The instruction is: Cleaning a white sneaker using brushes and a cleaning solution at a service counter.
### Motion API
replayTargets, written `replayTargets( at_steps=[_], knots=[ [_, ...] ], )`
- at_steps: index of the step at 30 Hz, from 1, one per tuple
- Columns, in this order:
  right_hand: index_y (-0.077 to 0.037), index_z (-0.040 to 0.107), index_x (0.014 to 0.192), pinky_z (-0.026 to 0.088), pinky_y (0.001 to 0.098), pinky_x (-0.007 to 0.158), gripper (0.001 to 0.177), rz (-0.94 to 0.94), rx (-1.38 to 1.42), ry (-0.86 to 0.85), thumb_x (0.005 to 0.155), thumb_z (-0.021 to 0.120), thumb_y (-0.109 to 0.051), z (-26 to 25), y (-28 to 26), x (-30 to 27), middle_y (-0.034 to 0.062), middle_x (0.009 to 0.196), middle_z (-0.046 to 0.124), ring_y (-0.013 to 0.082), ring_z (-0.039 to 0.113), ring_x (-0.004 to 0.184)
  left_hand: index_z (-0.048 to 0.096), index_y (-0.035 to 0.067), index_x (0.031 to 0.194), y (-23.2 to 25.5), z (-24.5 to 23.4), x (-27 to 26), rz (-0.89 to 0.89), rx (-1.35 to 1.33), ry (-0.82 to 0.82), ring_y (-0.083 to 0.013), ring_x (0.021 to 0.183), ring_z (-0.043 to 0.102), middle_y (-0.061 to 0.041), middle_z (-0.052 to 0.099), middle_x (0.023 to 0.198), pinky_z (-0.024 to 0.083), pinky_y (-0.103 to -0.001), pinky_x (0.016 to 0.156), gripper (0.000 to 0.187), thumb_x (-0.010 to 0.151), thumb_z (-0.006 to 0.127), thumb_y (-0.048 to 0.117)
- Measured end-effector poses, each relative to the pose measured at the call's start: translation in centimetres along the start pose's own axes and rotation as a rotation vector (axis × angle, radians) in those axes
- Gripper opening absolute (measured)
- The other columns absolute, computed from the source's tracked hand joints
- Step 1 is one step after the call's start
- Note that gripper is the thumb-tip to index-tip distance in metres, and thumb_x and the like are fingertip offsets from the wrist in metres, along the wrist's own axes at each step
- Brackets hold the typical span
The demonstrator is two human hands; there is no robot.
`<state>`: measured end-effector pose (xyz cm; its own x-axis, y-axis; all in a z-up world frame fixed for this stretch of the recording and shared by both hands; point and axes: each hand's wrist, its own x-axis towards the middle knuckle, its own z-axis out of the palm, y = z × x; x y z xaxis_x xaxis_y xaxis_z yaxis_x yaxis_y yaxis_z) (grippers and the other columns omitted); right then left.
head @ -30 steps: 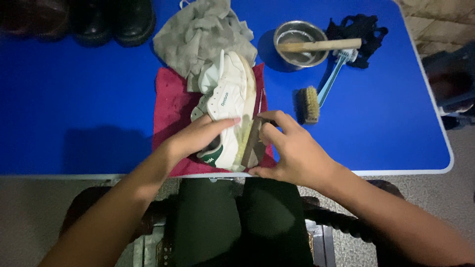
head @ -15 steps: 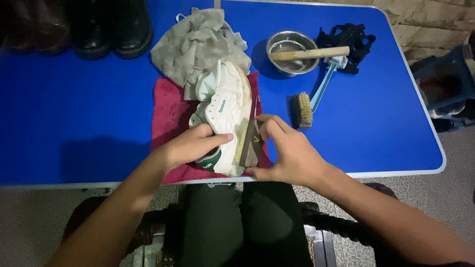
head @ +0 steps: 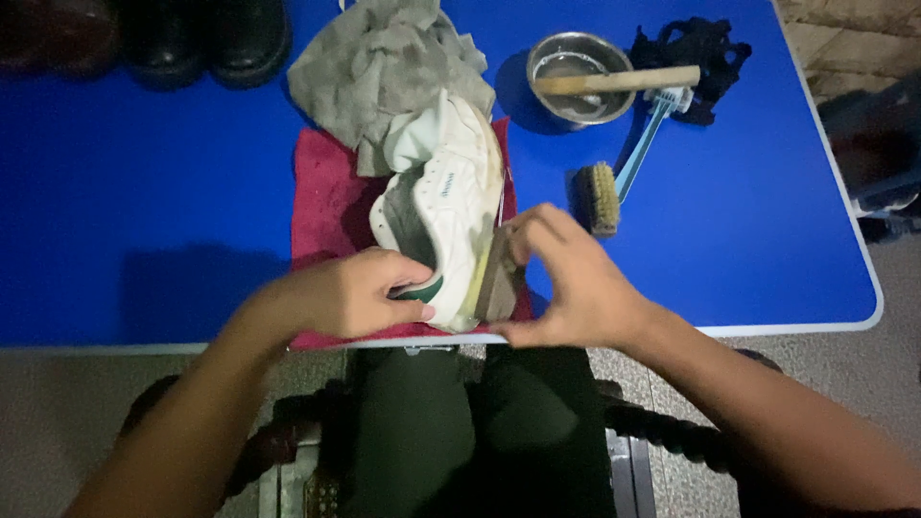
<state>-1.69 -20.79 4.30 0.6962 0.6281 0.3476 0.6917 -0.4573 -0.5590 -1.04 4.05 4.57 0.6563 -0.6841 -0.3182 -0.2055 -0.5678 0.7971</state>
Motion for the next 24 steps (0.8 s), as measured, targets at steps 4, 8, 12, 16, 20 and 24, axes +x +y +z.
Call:
replayTargets(
  at_steps=[4, 8, 12, 16, 20, 24],
  knots=[
    [-0.011, 0.04, 0.079, 0.045, 0.0454, 0.075, 0.057, 0.027, 0.037, 0.133, 0.052, 0.084, -0.035, -1.3, -1.4, -0.2, 0.0145, 0.094, 0.047, 0.039, 0.055, 0.092, 0.05, 0.005, 0.087, 1.1, 0.6, -0.5, -0.027, 0.01, 0.172, -0.0197, 0.078, 0.046, -0.007, 0.049, 0.081, 0.035, -0.03, 0.068, 0.024, 0.085, 0.059, 0.028],
    [-0.008, 0.041, 0.077, 0.04, 0.0338, 0.079, 0.054, -0.107, 0.037, 0.139, 0.06, 0.073, -0.049, -3.2, -2.3, 0.3, 0.015, 0.098, 0.047, 0.0281, 0.051, 0.094, 0.047, 0.006, 0.099, 3.2, 0.5, -1.3, 0.019, 0.026, 0.489, -0.0208, 0.087, 0.044, -0.011, 0.048, 0.092, 0.035, -0.034, 0.077, 0.029, 0.085, 0.056, 0.03],
    [-0.011, 0.039, 0.076, 0.039, 0.037, 0.075, 0.054, -0.156, -0.035, 0.276, 0.059, 0.074, -0.048, -3.1, -2.4, 0.1, 0.017, 0.098, 0.047, 0.0297, 0.049, 0.088, 0.038, 0.01, 0.069, 4.5, 1.4, -0.8, 0.205, 0.045, 0.639, -0.019, 0.058, 0.038, -0.005, 0.039, 0.059, 0.032, -0.037, 0.058, 0.026, 0.088, 0.053, 0.02],
    [-0.008, 0.046, 0.073, 0.043, 0.0387, 0.078, 0.052, -0.223, -0.168, 0.193, 0.064, 0.073, -0.053, -2.4, -2.0, -0.3, 0.0247, 0.105, 0.052, 0.0359, 0.056, 0.1, 0.041, 0.01, 0.069, 5.4, 1.5, -0.7, 0.175, 0.019, 0.602, -0.0207, 0.052, 0.043, -0.007, 0.046, 0.055, 0.031, -0.039, 0.054, 0.024, 0.089, 0.05, 0.021],
    [-0.008, 0.043, 0.076, 0.041, 0.0403, 0.078, 0.051, -0.181, -0.111, 0.227, 0.063, 0.077, -0.044, -1.2, -2.2, -0.9, 0.0233, 0.105, 0.047, 0.0348, 0.051, 0.095, 0.046, 0.01, 0.074, 5.2, 2.9, -0.3, 0.059, 0.051, 0.692, -0.0326, 0.056, 0.055, -0.01, 0.055, 0.057, 0.035, -0.04, 0.055, 0.022, 0.089, 0.049, 0.026],
    [-0.01, 0.043, 0.077, 0.039, 0.0419, 0.075, 0.055, -0.212, -0.197, 0.269, 0.065, 0.071, -0.056, -1.2, -0.2, -0.2, 0.0213, 0.105, 0.051, 0.0324, 0.049, 0.089, 0.052, -0.005, 0.108, 3.9, 3.7, 0.4, 0.199, 0.068, 0.924, -0.0379, 0.099, 0.058, -0.023, 0.063, 0.098, 0.041, -0.04, 0.084, 0.035, 0.091, 0.048, 0.025]
  ],
)
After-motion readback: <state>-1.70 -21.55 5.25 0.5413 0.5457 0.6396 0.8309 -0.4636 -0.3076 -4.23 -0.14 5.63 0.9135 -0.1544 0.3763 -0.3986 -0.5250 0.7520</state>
